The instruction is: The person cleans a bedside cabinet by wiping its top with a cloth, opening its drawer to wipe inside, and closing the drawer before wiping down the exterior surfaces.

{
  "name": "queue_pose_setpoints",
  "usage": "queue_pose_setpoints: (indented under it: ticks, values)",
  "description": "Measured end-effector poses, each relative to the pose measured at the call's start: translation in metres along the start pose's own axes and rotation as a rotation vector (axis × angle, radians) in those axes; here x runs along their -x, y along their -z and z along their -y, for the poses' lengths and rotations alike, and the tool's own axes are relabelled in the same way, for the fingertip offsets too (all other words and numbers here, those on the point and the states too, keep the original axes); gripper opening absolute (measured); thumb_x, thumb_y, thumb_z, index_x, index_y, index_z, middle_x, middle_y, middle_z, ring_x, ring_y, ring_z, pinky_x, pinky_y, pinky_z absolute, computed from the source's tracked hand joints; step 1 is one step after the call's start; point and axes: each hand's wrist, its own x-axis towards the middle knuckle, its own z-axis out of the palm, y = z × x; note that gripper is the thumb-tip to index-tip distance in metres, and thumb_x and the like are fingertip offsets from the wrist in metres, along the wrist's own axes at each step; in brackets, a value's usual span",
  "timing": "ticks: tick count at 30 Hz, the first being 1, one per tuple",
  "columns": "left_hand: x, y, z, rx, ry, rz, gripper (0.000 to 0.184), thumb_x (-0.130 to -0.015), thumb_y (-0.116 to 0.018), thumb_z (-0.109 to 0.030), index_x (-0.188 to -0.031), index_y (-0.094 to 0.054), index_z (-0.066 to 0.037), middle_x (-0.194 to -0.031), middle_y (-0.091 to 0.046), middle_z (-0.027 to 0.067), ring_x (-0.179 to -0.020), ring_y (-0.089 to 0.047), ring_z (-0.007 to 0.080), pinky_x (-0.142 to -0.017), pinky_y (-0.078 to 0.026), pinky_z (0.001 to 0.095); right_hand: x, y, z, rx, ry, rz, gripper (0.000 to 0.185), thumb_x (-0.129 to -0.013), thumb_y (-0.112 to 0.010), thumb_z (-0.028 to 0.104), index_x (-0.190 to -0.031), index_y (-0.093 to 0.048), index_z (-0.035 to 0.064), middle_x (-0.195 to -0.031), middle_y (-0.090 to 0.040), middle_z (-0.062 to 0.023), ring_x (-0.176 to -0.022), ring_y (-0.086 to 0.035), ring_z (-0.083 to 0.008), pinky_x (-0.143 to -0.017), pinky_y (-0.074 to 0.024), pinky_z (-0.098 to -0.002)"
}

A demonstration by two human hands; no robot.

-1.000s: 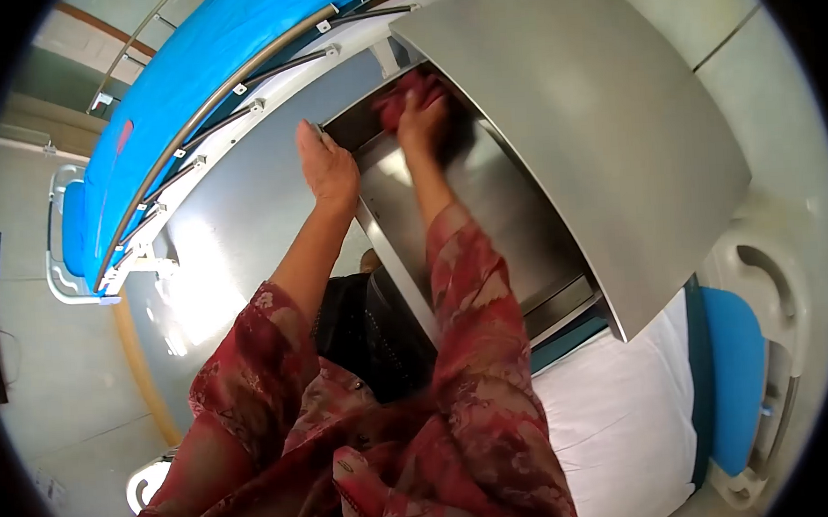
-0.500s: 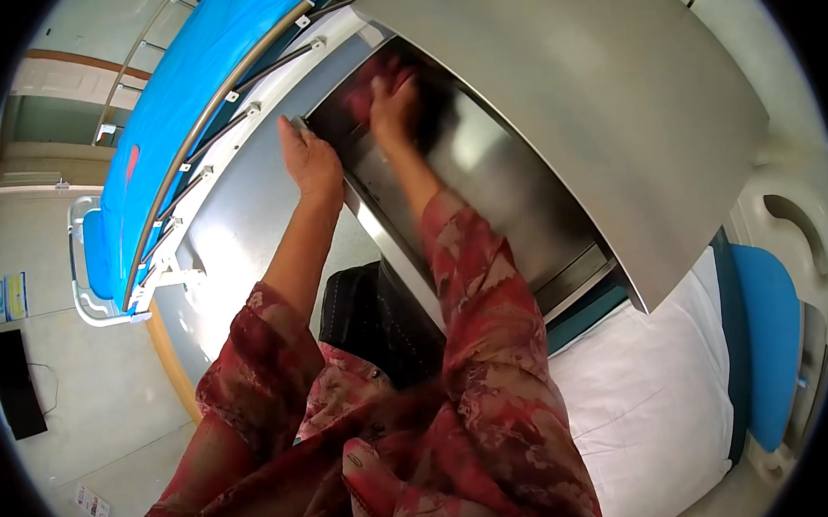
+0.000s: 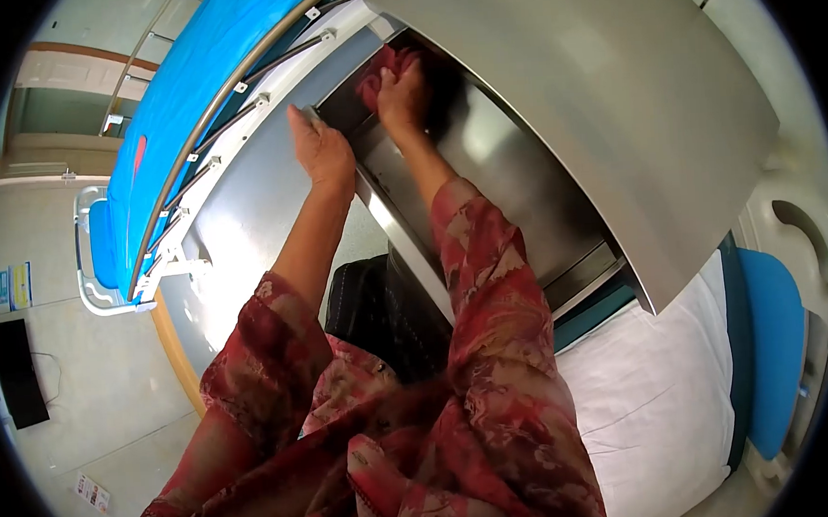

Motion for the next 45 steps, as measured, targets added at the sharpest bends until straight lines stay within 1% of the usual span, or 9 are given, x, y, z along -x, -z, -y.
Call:
queue_pose_setpoints:
  ticks: [4,11,16,20,22,32,34,40,45]
  values:
    - [-0.001,0.002,-0.009,0.068,0.033,0.019,0.05,-0.097,-0.043,-0.006,-0.146,-0.033,0.003,-0.142,-0.045,0.0268,-0.133,-0.042,0.0419,-0.111,-0.034,0.0423,0.029,-0.025,-0.035,-0.052,0.563,0.422,0.027,-0.083,-0.069,0.018,-0.102,-0.061,0.0012,-0.104,-0.066,-0.0237,-0.096,-0.063,-0.0423,-0.086,-0.0497,-0.0466]
    - [-0.002,0.001,-0.007,0.006,0.012,0.001,0.05,-0.097,-0.044,-0.006,-0.144,-0.033,0.008,-0.146,-0.04,0.0279,-0.137,-0.037,0.0405,-0.114,-0.03,0.0418,-0.007,0.009,0.011,0.032,0.078,0.024,0.036,-0.085,-0.068,0.024,-0.108,-0.058,-0.0027,-0.101,-0.066,-0.0266,-0.097,-0.063,-0.044,-0.083,-0.05,-0.0485]
    - [-0.005,-0.003,0.001,0.022,-0.035,-0.08,0.049,-0.097,-0.044,-0.007,-0.145,-0.036,0.002,-0.138,-0.048,0.0293,-0.127,-0.047,0.0447,-0.105,-0.039,0.0438,0.022,-0.028,-0.046,-0.02,0.688,0.415,0.026,-0.087,-0.064,0.017,-0.103,-0.057,-0.0011,-0.101,-0.064,-0.0247,-0.095,-0.062,-0.0433,-0.081,-0.0492,-0.0465]
    - [-0.002,0.002,-0.003,0.046,0.002,-0.004,0.052,-0.097,-0.045,-0.007,-0.145,-0.032,0.006,-0.146,-0.04,0.0275,-0.136,-0.038,0.0407,-0.114,-0.03,0.0421,0.018,-0.002,-0.013,0.095,0.347,0.509,0.03,-0.089,-0.062,0.022,-0.106,-0.056,-0.0024,-0.104,-0.064,-0.0262,-0.099,-0.062,-0.0438,-0.084,-0.0492,-0.0463]
    - [-0.001,0.004,-0.007,0.048,0.021,-0.006,0.054,-0.096,-0.045,-0.006,-0.146,-0.03,0.005,-0.146,-0.039,0.0266,-0.136,-0.037,0.0404,-0.114,-0.03,0.0424,-0.001,-0.002,-0.006,0.095,0.207,0.006,0.034,-0.088,-0.064,0.023,-0.108,-0.056,-0.0041,-0.105,-0.063,-0.0284,-0.1,-0.061,-0.0453,-0.085,-0.0486,-0.0466]
    - [-0.005,-0.002,0.002,0.04,0.06,0.018,0.059,-0.093,-0.047,-0.009,-0.148,-0.028,0.001,-0.149,-0.037,0.0232,-0.138,-0.035,0.0405,-0.115,-0.029,0.0435,0.018,-0.008,-0.027,-0.149,0.34,0.648,0.034,-0.089,-0.062,0.025,-0.11,-0.056,-0.0017,-0.106,-0.065,-0.0266,-0.097,-0.061,-0.046,-0.082,-0.0477,-0.0489]
    - [-0.003,-0.007,0.009,-0.015,0.028,-0.012,0.059,-0.094,-0.046,-0.01,-0.149,-0.026,-0.001,-0.151,-0.036,0.0222,-0.139,-0.034,0.0397,-0.115,-0.028,0.044,-0.003,-0.005,-0.029,0.126,0.386,0.149,0.041,-0.09,-0.061,0.028,-0.117,-0.056,-0.0026,-0.11,-0.064,-0.0272,-0.102,-0.061,-0.0446,-0.085,-0.0481,-0.0475]
    - [-0.003,0.0,-0.003,0.098,0.088,-0.021,0.062,-0.091,-0.049,-0.006,-0.149,-0.028,-0.002,-0.148,-0.038,0.0228,-0.137,-0.036,0.0408,-0.114,-0.029,0.0457,0.001,-0.033,-0.065,0.274,0.621,0.087,0.039,-0.089,-0.061,0.025,-0.118,-0.057,-0.0007,-0.109,-0.065,-0.0269,-0.101,-0.061,-0.0448,-0.086,-0.0483,-0.0458]
    - [-0.002,0.007,-0.005,0.119,0.015,-0.038,0.062,-0.089,-0.052,-0.004,-0.147,-0.03,0.0,-0.147,-0.039,0.0248,-0.136,-0.035,0.0419,-0.113,-0.03,0.0467,0.018,-0.005,-0.021,-0.005,0.279,0.568,0.029,-0.09,-0.062,0.019,-0.116,-0.058,0.0066,-0.107,-0.066,-0.0205,-0.101,-0.064,-0.0381,-0.086,-0.0489,-0.0418]
